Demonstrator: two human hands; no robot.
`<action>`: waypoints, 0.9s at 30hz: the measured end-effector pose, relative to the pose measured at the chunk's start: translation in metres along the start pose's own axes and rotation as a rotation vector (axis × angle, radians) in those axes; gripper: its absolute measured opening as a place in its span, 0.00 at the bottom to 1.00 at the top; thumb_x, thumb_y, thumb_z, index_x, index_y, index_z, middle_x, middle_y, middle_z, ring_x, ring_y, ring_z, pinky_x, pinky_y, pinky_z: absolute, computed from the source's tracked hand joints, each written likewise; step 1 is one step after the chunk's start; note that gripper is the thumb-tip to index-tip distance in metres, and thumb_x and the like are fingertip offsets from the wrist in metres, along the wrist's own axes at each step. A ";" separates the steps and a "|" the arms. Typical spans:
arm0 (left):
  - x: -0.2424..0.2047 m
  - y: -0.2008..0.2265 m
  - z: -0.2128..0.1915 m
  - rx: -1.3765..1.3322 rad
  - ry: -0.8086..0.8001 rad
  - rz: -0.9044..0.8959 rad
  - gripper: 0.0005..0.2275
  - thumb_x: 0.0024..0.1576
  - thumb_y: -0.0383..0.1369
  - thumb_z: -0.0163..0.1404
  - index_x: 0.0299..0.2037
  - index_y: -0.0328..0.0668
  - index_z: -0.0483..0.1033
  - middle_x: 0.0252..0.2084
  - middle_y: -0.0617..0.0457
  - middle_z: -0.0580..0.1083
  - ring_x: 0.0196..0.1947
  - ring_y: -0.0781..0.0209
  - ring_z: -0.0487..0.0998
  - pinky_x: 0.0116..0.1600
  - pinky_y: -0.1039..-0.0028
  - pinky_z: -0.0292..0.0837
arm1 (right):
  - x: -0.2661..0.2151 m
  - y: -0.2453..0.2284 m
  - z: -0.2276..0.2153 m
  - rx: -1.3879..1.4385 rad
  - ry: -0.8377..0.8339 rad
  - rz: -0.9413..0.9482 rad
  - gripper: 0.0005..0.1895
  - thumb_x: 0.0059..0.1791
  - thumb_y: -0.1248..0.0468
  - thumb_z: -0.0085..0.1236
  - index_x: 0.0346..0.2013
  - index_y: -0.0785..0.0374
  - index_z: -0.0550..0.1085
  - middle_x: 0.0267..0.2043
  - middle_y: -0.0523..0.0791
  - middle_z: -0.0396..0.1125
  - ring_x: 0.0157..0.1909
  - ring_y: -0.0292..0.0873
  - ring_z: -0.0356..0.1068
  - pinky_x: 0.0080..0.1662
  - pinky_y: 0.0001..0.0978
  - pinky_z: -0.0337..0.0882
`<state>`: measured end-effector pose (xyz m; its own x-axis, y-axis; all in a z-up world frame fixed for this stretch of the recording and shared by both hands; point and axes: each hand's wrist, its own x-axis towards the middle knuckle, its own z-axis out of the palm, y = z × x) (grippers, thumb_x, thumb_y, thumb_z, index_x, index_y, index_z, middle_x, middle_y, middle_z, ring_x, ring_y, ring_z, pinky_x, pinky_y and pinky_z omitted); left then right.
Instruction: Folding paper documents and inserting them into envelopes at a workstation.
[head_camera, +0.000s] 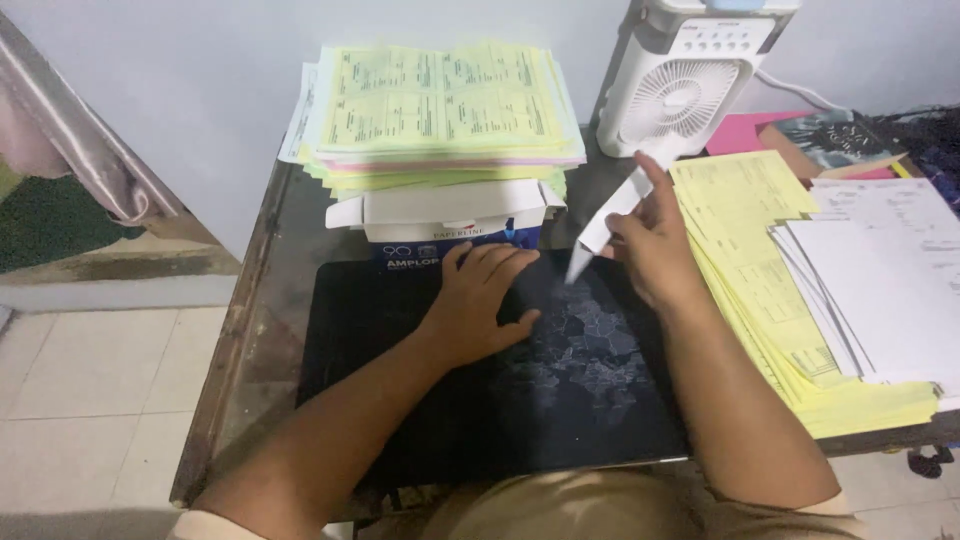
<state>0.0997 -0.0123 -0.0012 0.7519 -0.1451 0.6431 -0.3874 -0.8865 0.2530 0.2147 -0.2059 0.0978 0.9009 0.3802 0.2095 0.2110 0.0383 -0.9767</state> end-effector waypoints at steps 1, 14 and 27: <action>0.001 0.006 -0.003 0.000 -0.001 -0.002 0.29 0.59 0.49 0.50 0.69 0.49 0.63 0.59 0.49 0.68 0.64 0.49 0.68 0.70 0.49 0.42 | 0.001 0.010 -0.001 0.001 -0.002 0.002 0.39 0.50 0.74 0.46 0.75 0.58 0.51 0.48 0.56 0.59 0.45 0.47 0.67 0.45 0.40 0.80; 0.002 -0.009 -0.024 -0.100 0.167 -0.172 0.13 0.61 0.30 0.51 0.56 0.48 0.75 0.47 0.53 0.78 0.49 0.50 0.79 0.64 0.53 0.58 | 0.003 0.054 -0.010 -0.193 -0.241 -0.259 0.21 0.52 0.69 0.53 0.61 0.62 0.73 0.18 0.49 0.66 0.22 0.42 0.70 0.31 0.35 0.75; -0.004 -0.039 -0.026 0.184 0.227 -0.042 0.17 0.61 0.45 0.55 0.58 0.54 0.75 0.51 0.54 0.78 0.55 0.55 0.77 0.67 0.47 0.51 | 0.013 0.057 -0.016 -0.638 -0.128 -0.811 0.04 0.51 0.60 0.66 0.37 0.53 0.84 0.37 0.47 0.64 0.40 0.52 0.66 0.46 0.45 0.67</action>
<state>0.0982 0.0347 0.0053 0.6186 -0.0230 0.7853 -0.2399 -0.9574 0.1610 0.2450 -0.2138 0.0455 0.3596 0.5550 0.7501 0.9307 -0.1557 -0.3309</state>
